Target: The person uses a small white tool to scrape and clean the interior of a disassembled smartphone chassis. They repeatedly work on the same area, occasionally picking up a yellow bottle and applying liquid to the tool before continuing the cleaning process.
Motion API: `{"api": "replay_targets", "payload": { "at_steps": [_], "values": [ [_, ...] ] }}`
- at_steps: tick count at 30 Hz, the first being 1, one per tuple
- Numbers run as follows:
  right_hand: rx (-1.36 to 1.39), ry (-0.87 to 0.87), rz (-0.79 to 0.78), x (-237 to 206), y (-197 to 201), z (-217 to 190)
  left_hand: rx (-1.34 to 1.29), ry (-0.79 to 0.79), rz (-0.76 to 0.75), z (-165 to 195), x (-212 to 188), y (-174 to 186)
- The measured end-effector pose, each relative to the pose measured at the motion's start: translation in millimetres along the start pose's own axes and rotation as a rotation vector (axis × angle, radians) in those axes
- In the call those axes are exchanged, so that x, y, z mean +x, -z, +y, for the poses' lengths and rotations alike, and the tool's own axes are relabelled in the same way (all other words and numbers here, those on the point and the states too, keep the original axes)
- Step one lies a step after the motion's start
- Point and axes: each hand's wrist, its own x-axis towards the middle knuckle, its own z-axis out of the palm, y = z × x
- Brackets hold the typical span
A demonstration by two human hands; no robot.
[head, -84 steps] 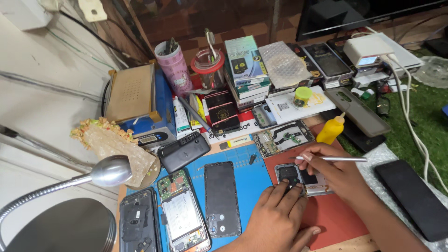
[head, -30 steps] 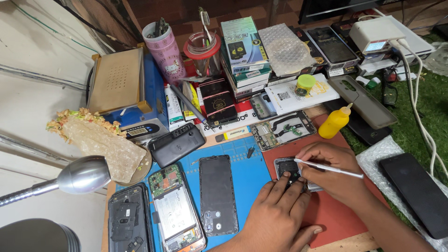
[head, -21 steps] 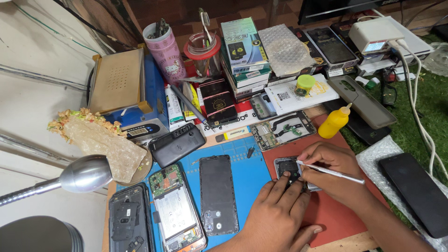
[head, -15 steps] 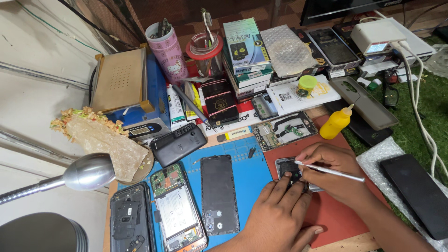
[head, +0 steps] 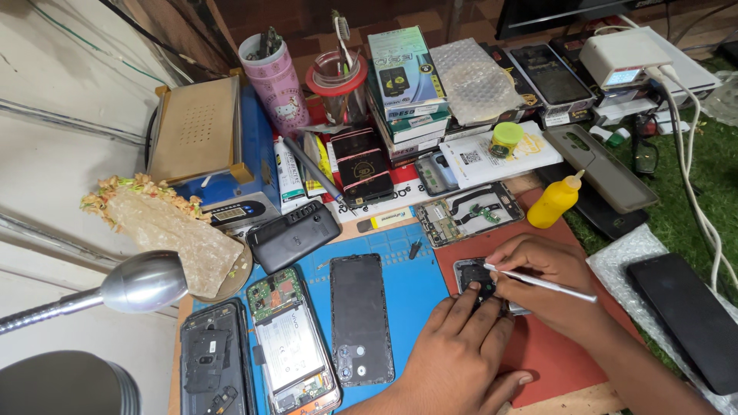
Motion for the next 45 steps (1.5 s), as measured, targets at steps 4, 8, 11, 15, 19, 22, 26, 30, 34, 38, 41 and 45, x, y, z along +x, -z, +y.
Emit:
{"api": "replay_targets", "payload": {
  "at_steps": [4,8,11,15,19,22,26,30,34,38,41,45],
  "values": [
    [-0.063,0.007,0.029,-2.2,1.0,-0.9,0.003,0.001,0.000,0.1,0.7,0.7],
    [-0.017,-0.009,0.015,-1.8,0.8,-3.8,-0.007,0.002,-0.002,0.3,1.8,1.6],
    [-0.014,-0.001,0.008,-0.6,-0.1,-5.7,-0.011,0.005,-0.010,0.5,1.6,1.9],
    [-0.044,0.011,0.011,-1.2,-0.6,-6.5,-0.010,0.004,-0.018,0.1,1.1,2.0],
    [-0.043,-0.019,0.041,-3.0,-1.0,-5.4,-0.019,0.007,-0.017,1.0,2.0,2.0],
    [-0.046,-0.038,0.043,-4.0,-0.2,-4.7,-0.007,0.003,-0.011,0.7,2.2,2.7],
    [0.010,-0.018,0.034,-3.2,0.8,-3.2,-0.015,0.002,-0.008,1.0,2.2,2.7],
    [-0.028,-0.015,0.026,-3.2,-0.2,-1.9,-0.015,0.003,-0.017,0.5,2.5,2.9],
    [-0.075,-0.004,0.051,-4.2,0.2,-2.9,-0.018,0.003,-0.007,0.9,2.5,4.1],
    [-0.013,-0.021,0.047,-3.3,-0.4,-5.0,-0.024,0.006,-0.012,1.0,2.8,4.8],
    [-0.018,-0.017,0.027,-3.3,-1.0,-6.1,-0.015,0.010,-0.008,1.7,1.8,4.5],
    [-0.065,0.010,0.044,-5.4,-0.3,-7.2,-0.011,0.013,-0.009,1.4,2.4,3.7]
  ]
}}
